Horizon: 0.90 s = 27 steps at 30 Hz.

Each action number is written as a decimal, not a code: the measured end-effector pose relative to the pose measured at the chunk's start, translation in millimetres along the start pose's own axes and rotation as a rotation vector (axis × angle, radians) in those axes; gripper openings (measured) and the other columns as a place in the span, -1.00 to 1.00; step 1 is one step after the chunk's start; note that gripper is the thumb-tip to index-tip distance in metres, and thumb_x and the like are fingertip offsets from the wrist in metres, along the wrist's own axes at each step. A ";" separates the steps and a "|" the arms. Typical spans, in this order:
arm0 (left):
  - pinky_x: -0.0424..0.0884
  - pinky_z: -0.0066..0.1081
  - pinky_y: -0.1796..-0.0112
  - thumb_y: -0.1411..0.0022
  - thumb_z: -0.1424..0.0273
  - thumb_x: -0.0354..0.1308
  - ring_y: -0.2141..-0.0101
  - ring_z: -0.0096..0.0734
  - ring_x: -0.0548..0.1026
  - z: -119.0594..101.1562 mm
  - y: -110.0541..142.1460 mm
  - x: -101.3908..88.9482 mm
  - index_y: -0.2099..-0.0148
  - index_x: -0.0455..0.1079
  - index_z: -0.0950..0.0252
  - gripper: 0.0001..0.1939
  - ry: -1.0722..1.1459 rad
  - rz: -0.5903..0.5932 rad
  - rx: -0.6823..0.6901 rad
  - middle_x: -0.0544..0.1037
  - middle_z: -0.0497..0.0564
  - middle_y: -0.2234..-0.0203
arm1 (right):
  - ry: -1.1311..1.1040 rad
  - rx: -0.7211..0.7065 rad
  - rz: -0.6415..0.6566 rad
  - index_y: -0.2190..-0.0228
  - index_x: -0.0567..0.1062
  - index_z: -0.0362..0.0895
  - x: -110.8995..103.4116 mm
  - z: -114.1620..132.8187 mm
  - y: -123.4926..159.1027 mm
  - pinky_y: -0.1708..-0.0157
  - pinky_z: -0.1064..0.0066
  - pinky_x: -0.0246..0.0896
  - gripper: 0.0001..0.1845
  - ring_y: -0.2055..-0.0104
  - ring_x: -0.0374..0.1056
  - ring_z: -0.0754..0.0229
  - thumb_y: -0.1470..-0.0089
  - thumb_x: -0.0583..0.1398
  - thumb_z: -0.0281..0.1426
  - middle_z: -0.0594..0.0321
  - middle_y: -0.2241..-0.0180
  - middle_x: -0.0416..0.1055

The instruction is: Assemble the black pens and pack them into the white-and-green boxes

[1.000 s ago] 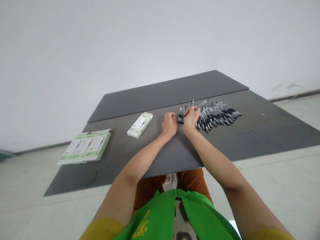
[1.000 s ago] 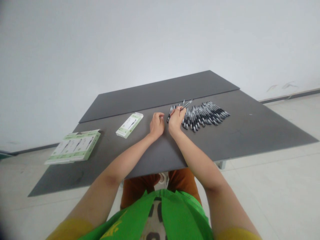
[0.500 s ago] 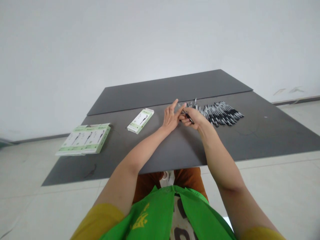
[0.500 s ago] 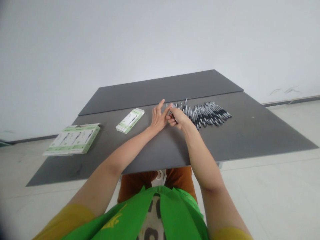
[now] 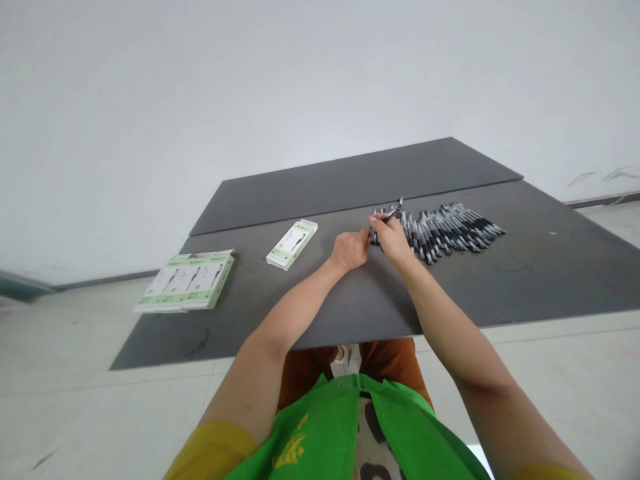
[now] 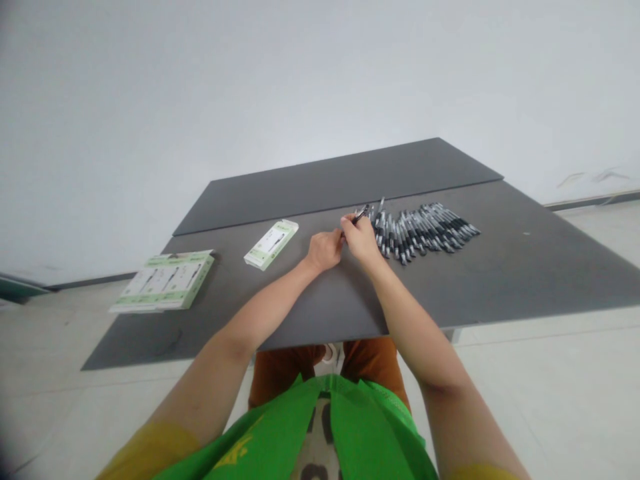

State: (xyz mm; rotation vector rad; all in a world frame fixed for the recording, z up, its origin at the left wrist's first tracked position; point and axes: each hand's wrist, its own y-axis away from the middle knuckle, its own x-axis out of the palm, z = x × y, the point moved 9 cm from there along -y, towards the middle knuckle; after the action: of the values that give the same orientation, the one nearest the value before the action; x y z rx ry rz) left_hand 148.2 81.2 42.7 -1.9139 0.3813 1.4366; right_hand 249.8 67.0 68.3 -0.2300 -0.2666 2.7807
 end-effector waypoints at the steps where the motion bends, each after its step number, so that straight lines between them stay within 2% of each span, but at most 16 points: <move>1: 0.34 -0.31 0.20 -0.38 0.33 -0.13 0.25 -0.20 0.53 -2.1 -0.4 2.6 0.03 0.36 0.31 -0.71 0.020 0.026 0.001 0.58 0.13 0.29 | 0.051 -0.050 -0.072 0.52 0.28 -0.07 2.5 0.5 3.4 0.32 0.33 0.18 -0.78 0.37 0.24 0.17 -0.06 0.10 -0.22 0.30 0.53 0.23; 3: 0.36 -0.33 0.20 -0.38 0.31 -0.12 0.21 -0.22 0.53 -5.5 -1.8 4.4 0.00 0.33 0.27 -0.72 0.076 0.044 0.007 0.56 0.10 0.22 | 0.099 -0.099 -0.247 0.50 0.25 -0.06 -3.2 2.5 10.0 0.26 0.30 0.19 -0.76 0.33 0.26 0.15 -0.14 0.05 -0.22 0.28 0.50 0.25; 6: 0.36 -0.31 0.11 -0.36 0.27 -0.08 0.04 -0.19 0.46 -9.5 -4.7 -3.4 -0.05 0.27 0.28 -0.70 0.163 -0.040 0.037 0.47 0.16 0.03 | 0.031 -0.103 -0.502 0.42 0.25 -0.06 -33.8 7.2 14.8 0.22 0.30 0.20 -0.72 0.28 0.29 0.16 -0.21 -0.01 -0.14 0.24 0.41 0.28; 8: 0.33 -0.24 0.03 -0.31 0.25 0.01 -0.05 -0.11 0.39 -6.6 -6.9 -7.8 -0.09 0.23 0.33 -0.62 0.163 -0.106 0.005 0.38 0.25 -0.06 | -0.103 -0.066 -0.611 0.36 0.26 -0.05 -57.4 5.5 12.0 0.29 0.35 0.22 -0.67 0.30 0.31 0.19 -0.24 -0.05 -0.08 0.25 0.41 0.28; 10: 0.29 -0.13 -0.02 -0.25 0.26 0.09 -0.06 -0.01 0.35 -0.6 -10.4 -5.7 -0.10 0.23 0.37 -0.56 0.124 -0.117 -0.063 0.33 0.31 -0.09 | -0.249 0.028 -0.663 0.32 0.26 -0.04 -74.8 -4.3 5.7 0.40 0.40 0.20 -0.63 0.37 0.31 0.22 -0.26 -0.11 -0.04 0.29 0.46 0.25; 12: 0.24 -0.02 -0.05 -0.24 0.26 0.11 -0.07 0.07 0.33 2.5 -14.9 -0.3 -0.13 0.24 0.36 -0.54 0.097 -0.093 -0.085 0.29 0.32 -0.15 | -0.375 0.161 -0.658 0.34 0.23 -0.03 -82.2 -19.8 -0.9 0.52 0.44 0.14 -0.61 0.50 0.27 0.25 -0.25 -0.14 -0.02 0.36 0.54 0.20; 15: 0.18 0.07 -0.08 -0.28 0.29 0.06 -0.12 0.08 0.28 -1.4 -20.9 8.6 -0.20 0.24 0.22 -0.55 0.120 -0.038 0.001 0.19 0.20 -0.27 | -0.496 0.333 -0.529 0.43 0.13 -0.02 -75.3 -39.7 -8.3 0.63 0.48 0.05 -0.64 0.65 0.13 0.32 -0.20 -0.05 -0.01 0.47 0.64 0.08; 18: 0.16 0.11 -0.09 -0.33 0.35 -0.03 -0.13 0.05 0.26 -1.6 -20.1 14.8 -0.20 0.28 0.18 -0.59 0.151 0.002 0.049 0.27 0.15 -0.23 | -0.591 0.444 -0.382 0.51 0.05 -0.04 -60.0 -48.9 -8.8 0.67 0.52 0.02 -0.68 0.72 0.00 0.38 -0.11 0.08 -0.19 0.53 0.70 -0.01; 21: 0.17 0.12 -0.09 -0.34 0.40 -0.07 -0.14 0.03 0.25 8.7 -12.4 16.6 -0.21 0.29 0.23 -0.58 0.141 -0.002 -0.004 0.32 0.18 -0.19 | -0.640 0.466 -0.369 0.55 0.02 -0.06 -54.9 -48.5 -6.2 0.72 0.55 -0.05 -0.72 0.74 -0.05 0.40 -0.02 0.08 -0.39 0.52 0.74 -0.04; 23: 0.20 0.09 -0.10 -0.31 0.38 -0.01 -0.14 0.03 0.23 18.3 -5.9 17.4 -0.20 0.31 0.24 -0.58 0.146 0.005 -0.032 0.30 0.18 -0.20 | -0.627 0.445 -0.382 0.56 0.01 -0.06 -55.7 -46.5 -6.8 0.74 0.56 -0.12 -0.72 0.74 -0.08 0.41 0.02 0.07 -0.45 0.51 0.75 -0.05; 25: 0.20 0.03 -0.13 -0.25 0.37 0.06 -0.16 -0.01 0.23 26.7 -1.1 18.1 -0.19 0.32 0.28 -0.55 0.200 0.037 -0.002 0.29 0.20 -0.19 | -0.586 0.401 -0.378 0.56 -0.01 -0.05 -56.8 -44.1 -9.8 0.74 0.55 -0.17 -0.71 0.74 -0.14 0.41 0.03 0.07 -0.47 0.53 0.76 -0.09; 27: 0.18 -0.06 -0.18 -0.19 0.46 0.07 -0.17 -0.11 0.23 32.6 1.3 18.2 -0.18 0.33 0.30 -0.51 0.291 0.097 0.083 0.29 0.20 -0.16 | -0.544 0.371 -0.321 0.54 -0.01 -0.03 -53.0 -42.5 -13.8 0.74 0.53 -0.22 -0.71 0.74 -0.20 0.40 0.02 0.09 -0.44 0.55 0.75 -0.14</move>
State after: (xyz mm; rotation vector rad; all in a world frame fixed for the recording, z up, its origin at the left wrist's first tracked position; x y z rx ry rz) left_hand 130.3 105.7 20.9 -2.0637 0.6668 1.1819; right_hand 311.5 68.1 36.8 0.6099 0.0855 2.4551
